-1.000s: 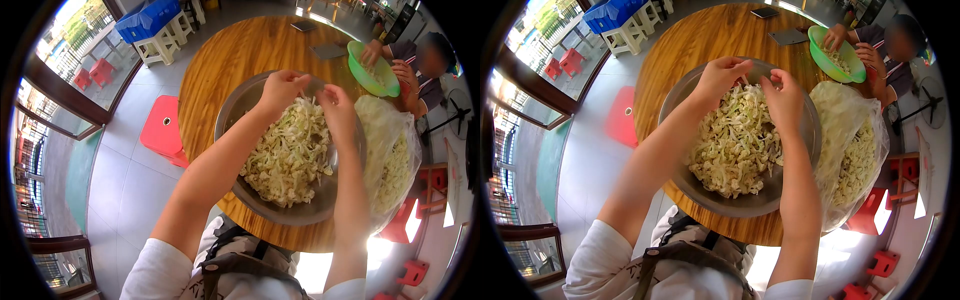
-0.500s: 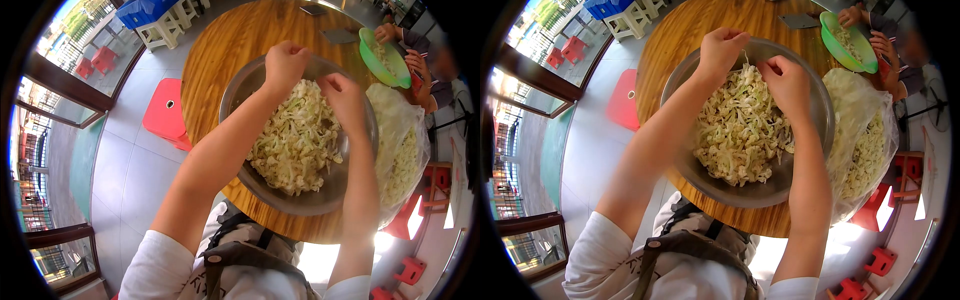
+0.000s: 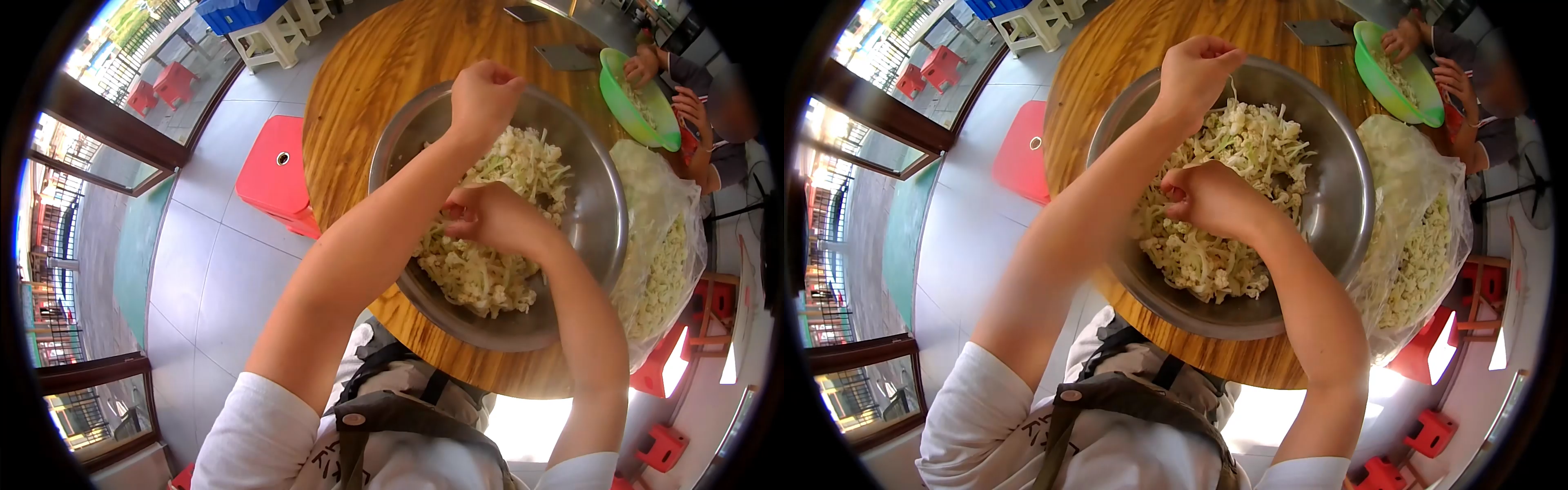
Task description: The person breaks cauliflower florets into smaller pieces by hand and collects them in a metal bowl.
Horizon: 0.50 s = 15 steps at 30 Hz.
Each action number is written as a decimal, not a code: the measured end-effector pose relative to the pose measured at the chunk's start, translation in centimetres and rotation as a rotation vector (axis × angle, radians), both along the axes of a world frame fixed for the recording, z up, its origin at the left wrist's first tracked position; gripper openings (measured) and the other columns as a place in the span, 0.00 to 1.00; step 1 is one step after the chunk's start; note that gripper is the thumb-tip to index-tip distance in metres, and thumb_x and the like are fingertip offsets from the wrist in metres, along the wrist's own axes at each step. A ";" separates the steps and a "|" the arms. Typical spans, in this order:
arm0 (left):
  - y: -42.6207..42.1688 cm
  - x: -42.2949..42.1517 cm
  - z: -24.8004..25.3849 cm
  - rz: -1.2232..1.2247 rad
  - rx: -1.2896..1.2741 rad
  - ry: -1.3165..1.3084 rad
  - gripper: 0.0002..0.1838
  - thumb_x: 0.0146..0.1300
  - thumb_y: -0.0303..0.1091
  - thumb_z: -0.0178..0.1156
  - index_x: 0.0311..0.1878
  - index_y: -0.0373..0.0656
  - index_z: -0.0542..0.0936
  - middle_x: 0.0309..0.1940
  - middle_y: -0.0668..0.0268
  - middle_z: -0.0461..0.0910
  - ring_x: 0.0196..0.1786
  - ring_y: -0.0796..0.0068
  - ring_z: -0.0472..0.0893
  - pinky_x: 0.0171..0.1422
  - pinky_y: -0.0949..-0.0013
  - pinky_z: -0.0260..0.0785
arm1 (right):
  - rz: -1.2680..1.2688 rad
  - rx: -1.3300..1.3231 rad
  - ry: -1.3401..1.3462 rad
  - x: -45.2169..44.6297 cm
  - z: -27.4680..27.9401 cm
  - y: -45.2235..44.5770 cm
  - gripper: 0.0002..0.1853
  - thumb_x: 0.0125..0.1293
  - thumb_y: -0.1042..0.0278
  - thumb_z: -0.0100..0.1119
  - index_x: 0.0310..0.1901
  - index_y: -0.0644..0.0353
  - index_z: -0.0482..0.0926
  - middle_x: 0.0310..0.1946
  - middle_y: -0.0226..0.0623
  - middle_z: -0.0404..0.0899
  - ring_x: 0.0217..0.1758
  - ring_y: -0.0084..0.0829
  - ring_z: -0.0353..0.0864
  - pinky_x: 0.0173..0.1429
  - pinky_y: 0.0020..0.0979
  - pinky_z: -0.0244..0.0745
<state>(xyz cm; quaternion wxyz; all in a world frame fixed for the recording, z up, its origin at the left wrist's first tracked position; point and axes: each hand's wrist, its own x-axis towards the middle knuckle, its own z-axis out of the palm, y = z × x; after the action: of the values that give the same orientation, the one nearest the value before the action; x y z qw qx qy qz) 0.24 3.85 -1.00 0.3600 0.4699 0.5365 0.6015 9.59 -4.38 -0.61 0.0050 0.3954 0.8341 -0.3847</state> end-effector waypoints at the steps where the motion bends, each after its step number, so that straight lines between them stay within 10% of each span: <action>1: 0.0 0.0 0.1 -0.004 -0.004 -0.016 0.09 0.51 0.31 0.63 0.32 0.35 0.79 0.23 0.71 0.74 0.26 0.84 0.69 0.30 0.76 0.63 | 0.005 0.005 0.009 -0.1 -0.2 0.0 0.15 0.52 0.71 0.60 0.44 0.63 0.77 0.32 0.42 0.79 0.37 0.37 0.79 0.44 0.32 0.72; 15: -0.4 -0.4 0.5 0.017 -0.058 -0.072 0.10 0.49 0.30 0.61 0.34 0.35 0.79 0.27 0.63 0.78 0.31 0.74 0.75 0.36 0.71 0.68 | -0.056 0.046 0.242 1.3 -0.8 1.0 0.10 0.56 0.69 0.56 0.40 0.62 0.79 0.34 0.42 0.79 0.38 0.37 0.78 0.46 0.32 0.71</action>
<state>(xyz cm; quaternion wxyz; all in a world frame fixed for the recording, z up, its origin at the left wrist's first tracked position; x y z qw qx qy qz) -0.17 3.42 -0.47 0.3874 0.4328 0.5443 0.6052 10.87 -3.39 -1.38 -0.1155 0.3692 0.8258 -0.4103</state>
